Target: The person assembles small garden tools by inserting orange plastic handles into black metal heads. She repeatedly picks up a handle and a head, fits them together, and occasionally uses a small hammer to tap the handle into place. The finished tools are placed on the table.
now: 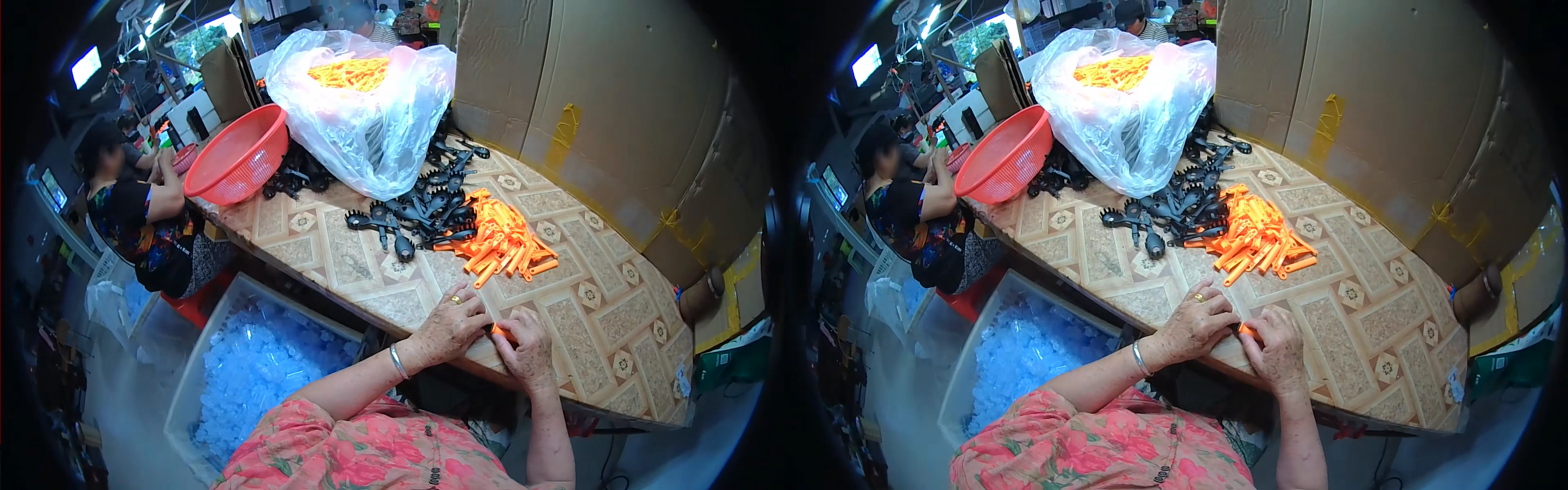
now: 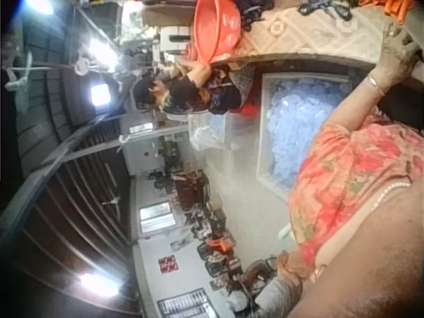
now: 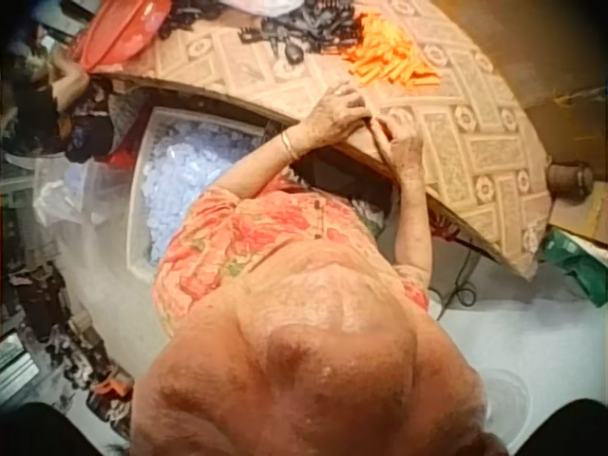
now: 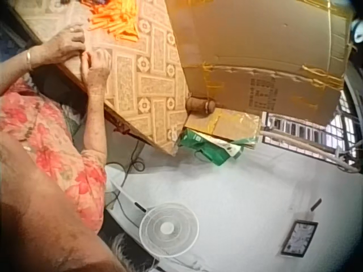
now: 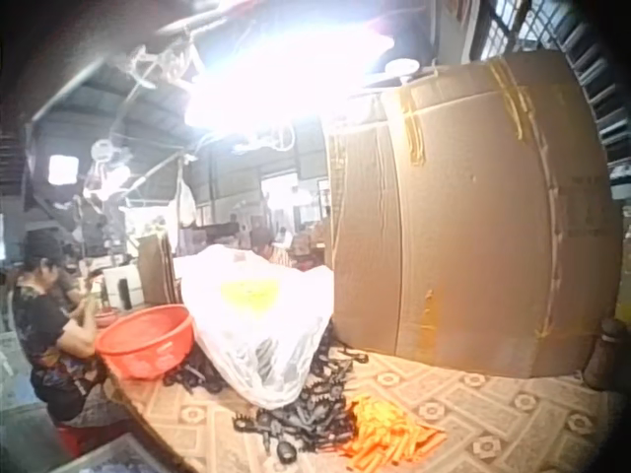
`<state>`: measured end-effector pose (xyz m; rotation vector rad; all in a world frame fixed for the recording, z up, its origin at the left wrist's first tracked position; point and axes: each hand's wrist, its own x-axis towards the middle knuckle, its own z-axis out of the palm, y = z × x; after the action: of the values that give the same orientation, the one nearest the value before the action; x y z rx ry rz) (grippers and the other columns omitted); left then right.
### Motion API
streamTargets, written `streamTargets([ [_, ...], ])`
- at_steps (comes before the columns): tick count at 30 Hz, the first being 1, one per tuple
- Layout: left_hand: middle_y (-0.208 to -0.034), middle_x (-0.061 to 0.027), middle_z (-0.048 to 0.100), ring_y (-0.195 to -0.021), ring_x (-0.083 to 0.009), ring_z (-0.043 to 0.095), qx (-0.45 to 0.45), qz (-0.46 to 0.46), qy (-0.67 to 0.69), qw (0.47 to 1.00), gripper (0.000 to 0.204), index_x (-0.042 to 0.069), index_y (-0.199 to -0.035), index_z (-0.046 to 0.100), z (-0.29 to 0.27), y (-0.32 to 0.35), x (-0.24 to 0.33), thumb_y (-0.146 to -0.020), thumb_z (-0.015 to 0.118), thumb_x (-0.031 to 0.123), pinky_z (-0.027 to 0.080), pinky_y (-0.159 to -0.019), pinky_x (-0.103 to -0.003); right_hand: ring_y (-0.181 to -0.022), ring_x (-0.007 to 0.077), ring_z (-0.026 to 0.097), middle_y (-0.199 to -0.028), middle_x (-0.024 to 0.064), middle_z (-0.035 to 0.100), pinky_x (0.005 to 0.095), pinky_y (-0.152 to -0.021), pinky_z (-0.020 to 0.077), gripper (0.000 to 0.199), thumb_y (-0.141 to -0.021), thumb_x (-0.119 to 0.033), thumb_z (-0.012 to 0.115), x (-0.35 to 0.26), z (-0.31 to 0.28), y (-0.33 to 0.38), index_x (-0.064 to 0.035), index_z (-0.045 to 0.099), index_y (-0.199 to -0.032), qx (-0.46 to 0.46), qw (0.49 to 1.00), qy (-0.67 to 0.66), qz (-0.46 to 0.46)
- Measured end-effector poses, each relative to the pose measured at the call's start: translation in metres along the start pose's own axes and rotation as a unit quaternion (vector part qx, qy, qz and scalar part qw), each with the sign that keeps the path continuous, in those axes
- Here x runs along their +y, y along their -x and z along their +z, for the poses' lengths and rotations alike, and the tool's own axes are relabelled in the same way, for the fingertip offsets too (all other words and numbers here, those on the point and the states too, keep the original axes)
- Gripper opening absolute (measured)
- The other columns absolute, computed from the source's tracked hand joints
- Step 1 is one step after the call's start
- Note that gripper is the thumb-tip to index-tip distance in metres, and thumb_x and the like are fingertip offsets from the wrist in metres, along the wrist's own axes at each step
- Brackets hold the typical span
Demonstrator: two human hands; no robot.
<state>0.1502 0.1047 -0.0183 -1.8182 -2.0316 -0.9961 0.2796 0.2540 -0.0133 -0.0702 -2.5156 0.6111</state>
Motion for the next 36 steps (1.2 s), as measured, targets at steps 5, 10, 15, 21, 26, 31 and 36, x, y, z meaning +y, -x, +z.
streamTargets([
  [5,-0.091,-0.0054,0.055,-0.1,-0.0256,0.054,-0.01,-0.001,-0.034,0.999,0.021,0.011,-0.093,0.06,0.004,0.001,0.004,-0.074,0.068,0.015,0.029,-0.106,-0.049,-0.084,0.0303,0.057,-0.083,0.0113,0.058,0.0409,-0.077,0.0447,0.019,-0.072,-0.013,0.071,0.0,-0.001,0.004,-0.0048,0.064,-0.088,0.005,1.0,-0.022,-0.001],
  [10,-0.093,-0.0049,0.055,-0.102,-0.0245,0.053,0.007,0.012,-0.08,0.997,0.021,0.012,-0.092,0.059,-0.002,0.002,0.015,-0.073,0.068,0.015,0.026,-0.107,-0.048,-0.079,0.0305,0.06,-0.083,0.0127,0.061,0.0394,-0.071,0.0472,0.019,-0.075,-0.012,0.069,-0.005,-0.007,0.003,-0.0033,0.063,-0.091,-0.006,0.996,-0.084,0.016],
  [15,-0.094,-0.0053,0.057,-0.099,-0.0241,0.056,0.133,0.001,-0.073,0.988,0.023,0.01,-0.089,0.058,-0.028,-0.009,0.035,-0.072,0.071,0.017,0.035,-0.099,-0.045,-0.07,0.0251,0.062,-0.08,0.0122,0.063,0.0346,-0.065,0.0488,0.019,-0.079,-0.007,0.067,-0.017,0.004,0.018,-0.0018,0.06,-0.096,0.097,0.981,-0.132,0.104],
  [21,-0.087,-0.0065,0.06,-0.086,-0.0213,0.06,0.116,-0.156,0.245,0.95,0.03,0.002,-0.094,0.061,-0.018,0.01,0.033,-0.076,0.075,0.021,0.049,-0.073,-0.031,-0.068,0.0042,0.054,-0.078,0.0012,0.061,0.02,-0.061,0.0431,0.02,-0.086,-0.002,0.063,-0.041,0.012,0.036,-0.0017,0.053,-0.104,0.108,0.888,-0.374,0.244],
  [26,-0.088,-0.0002,0.065,-0.084,-0.0068,0.058,0.018,-0.276,0.546,0.791,0.017,-0.001,-0.096,0.065,0.005,0.027,0.031,-0.086,0.066,0.013,0.048,-0.073,-0.023,-0.071,0.002,0.053,-0.08,-0.0008,0.061,0.0171,-0.062,0.0422,0.02,-0.087,-0.001,0.061,-0.063,0.017,0.039,-0.0021,0.051,-0.104,0.078,0.856,-0.427,0.281],
  [31,-0.087,-0.0024,0.066,-0.079,-0.0081,0.061,0.04,-0.295,0.585,0.754,0.013,-0.001,-0.096,0.065,0.006,0.035,0.033,-0.089,0.062,0.01,0.05,-0.069,-0.023,-0.062,0.0016,0.05,-0.075,-0.002,0.058,0.016,-0.053,0.0394,0.023,-0.091,-0.009,0.058,-0.071,0.014,0.045,-0.0023,0.055,-0.113,0.032,0.844,-0.456,0.282],
  [36,-0.085,-0.004,0.065,-0.07,-0.0095,0.061,0.016,-0.232,0.656,0.718,0.016,-0.001,-0.103,0.063,0.003,0.049,0.03,-0.091,0.059,0.01,0.051,-0.062,-0.024,-0.059,0.0021,0.049,-0.073,-0.0031,0.057,0.0159,-0.051,0.0388,0.023,-0.094,-0.015,0.054,-0.083,0.019,0.047,-0.0017,0.057,-0.113,0.02,0.851,-0.446,0.277],
])
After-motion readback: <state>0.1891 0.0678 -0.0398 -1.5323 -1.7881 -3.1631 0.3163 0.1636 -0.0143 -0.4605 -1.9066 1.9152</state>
